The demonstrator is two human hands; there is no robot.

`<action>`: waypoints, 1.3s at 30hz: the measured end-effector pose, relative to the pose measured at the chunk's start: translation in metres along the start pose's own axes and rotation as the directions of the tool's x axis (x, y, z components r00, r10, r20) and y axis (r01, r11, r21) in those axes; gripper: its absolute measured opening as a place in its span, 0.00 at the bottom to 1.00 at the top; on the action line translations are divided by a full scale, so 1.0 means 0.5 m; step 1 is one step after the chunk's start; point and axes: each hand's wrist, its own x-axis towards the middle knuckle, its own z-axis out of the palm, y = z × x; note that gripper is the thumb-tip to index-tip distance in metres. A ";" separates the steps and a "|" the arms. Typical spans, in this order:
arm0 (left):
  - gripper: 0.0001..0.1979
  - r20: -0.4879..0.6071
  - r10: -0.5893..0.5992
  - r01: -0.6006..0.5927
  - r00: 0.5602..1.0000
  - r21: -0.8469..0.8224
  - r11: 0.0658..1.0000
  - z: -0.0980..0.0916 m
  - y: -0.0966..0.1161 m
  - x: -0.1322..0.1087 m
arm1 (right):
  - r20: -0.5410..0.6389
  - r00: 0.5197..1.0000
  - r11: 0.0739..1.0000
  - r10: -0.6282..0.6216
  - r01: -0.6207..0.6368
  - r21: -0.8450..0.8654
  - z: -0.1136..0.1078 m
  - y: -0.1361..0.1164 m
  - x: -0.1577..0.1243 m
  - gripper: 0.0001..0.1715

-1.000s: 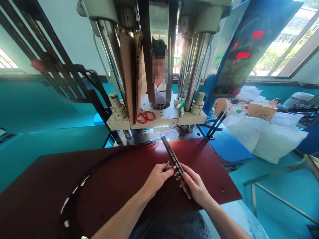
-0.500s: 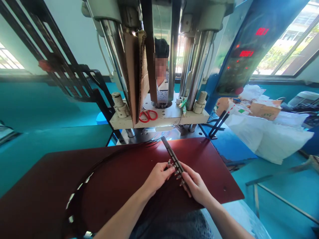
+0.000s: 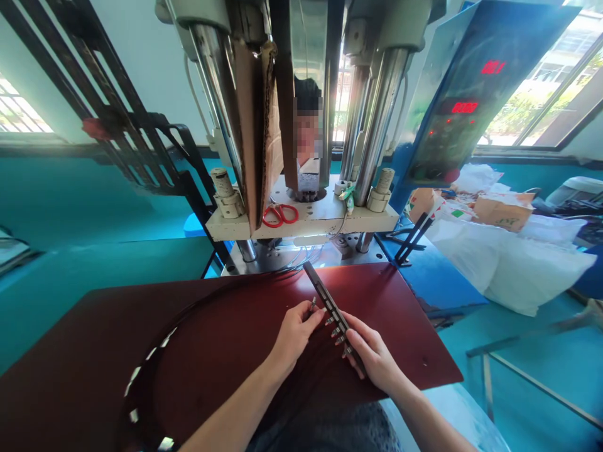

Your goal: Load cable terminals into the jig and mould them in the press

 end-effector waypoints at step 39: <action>0.19 0.091 -0.082 0.120 0.992 -0.578 0.807 -0.043 -0.004 0.039 | 0.021 1.000 1.000 0.008 -0.007 -0.010 -0.006 0.001 0.005 0.27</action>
